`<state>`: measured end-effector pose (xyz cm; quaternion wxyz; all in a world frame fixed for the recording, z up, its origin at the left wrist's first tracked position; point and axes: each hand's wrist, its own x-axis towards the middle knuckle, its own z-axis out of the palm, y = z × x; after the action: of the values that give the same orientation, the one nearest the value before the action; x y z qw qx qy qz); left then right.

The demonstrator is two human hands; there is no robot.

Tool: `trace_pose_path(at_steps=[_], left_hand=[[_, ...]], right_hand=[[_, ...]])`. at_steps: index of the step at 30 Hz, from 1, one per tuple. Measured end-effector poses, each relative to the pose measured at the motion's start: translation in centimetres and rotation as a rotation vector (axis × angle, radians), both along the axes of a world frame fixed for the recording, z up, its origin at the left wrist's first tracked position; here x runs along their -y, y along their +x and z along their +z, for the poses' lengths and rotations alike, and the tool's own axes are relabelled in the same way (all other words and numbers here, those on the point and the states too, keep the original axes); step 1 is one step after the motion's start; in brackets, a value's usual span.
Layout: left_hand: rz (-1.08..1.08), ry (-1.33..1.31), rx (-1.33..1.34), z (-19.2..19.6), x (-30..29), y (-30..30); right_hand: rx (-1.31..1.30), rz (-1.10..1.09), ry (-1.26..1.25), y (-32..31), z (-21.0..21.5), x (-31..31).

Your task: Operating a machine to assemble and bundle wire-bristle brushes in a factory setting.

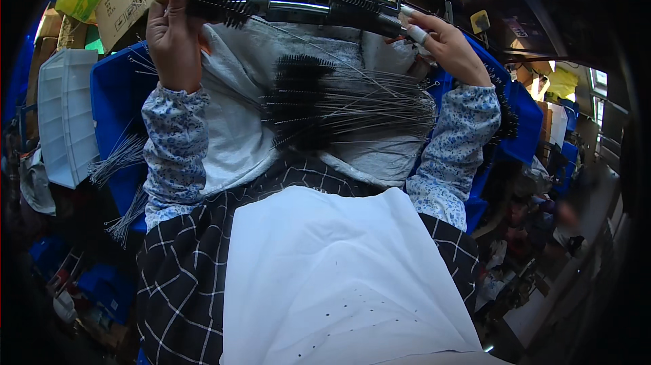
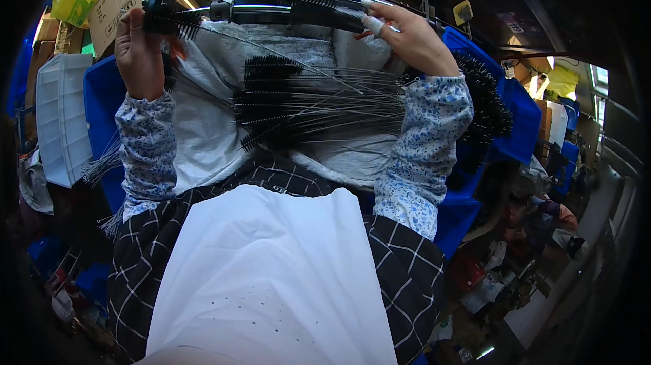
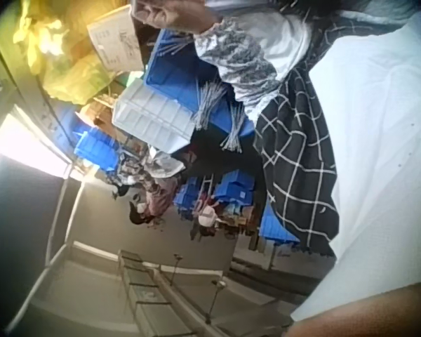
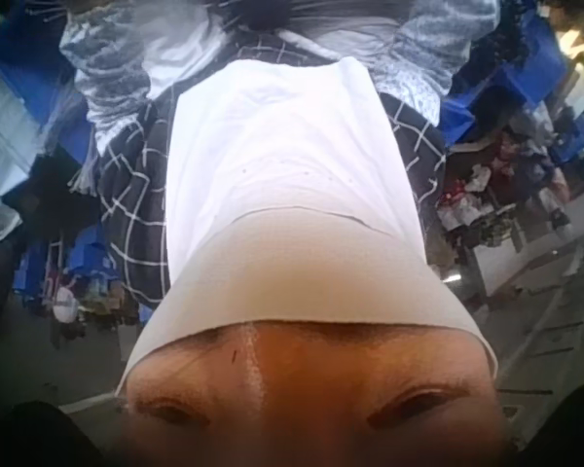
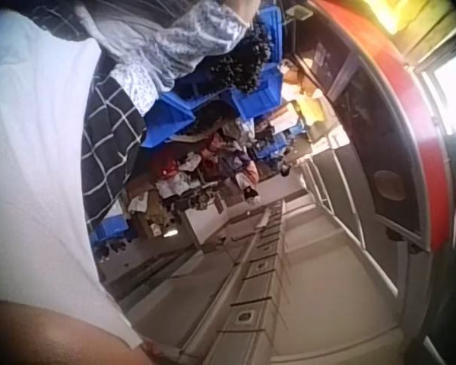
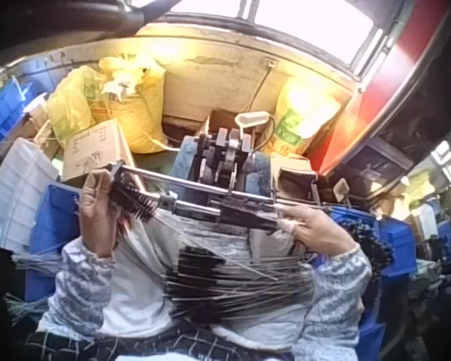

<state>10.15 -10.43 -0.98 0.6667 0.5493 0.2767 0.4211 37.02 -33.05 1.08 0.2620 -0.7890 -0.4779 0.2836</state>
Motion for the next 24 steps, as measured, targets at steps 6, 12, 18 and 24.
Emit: trace_pose_path(at_steps=[6, 12, 18, 24], left_hand=[[-0.126, 0.115, 0.059, -3.5, 6.7, 5.9], [0.058, 0.18, -0.351, -5.2, 0.4, -1.8], [0.312, 0.254, -0.908, -12.5, -5.4, -11.6], [0.153, 0.109, -0.915, -14.5, -5.7, -12.1]], right_hand=[[-0.229, 0.117, 0.129, -8.8, -1.1, -4.8], [0.541, -0.341, 0.31, -3.4, -6.0, -6.6], [0.883, -0.435, 0.084, 1.4, -8.8, -8.4], [0.827, -0.401, 0.119, 2.2, -9.2, -9.3]])
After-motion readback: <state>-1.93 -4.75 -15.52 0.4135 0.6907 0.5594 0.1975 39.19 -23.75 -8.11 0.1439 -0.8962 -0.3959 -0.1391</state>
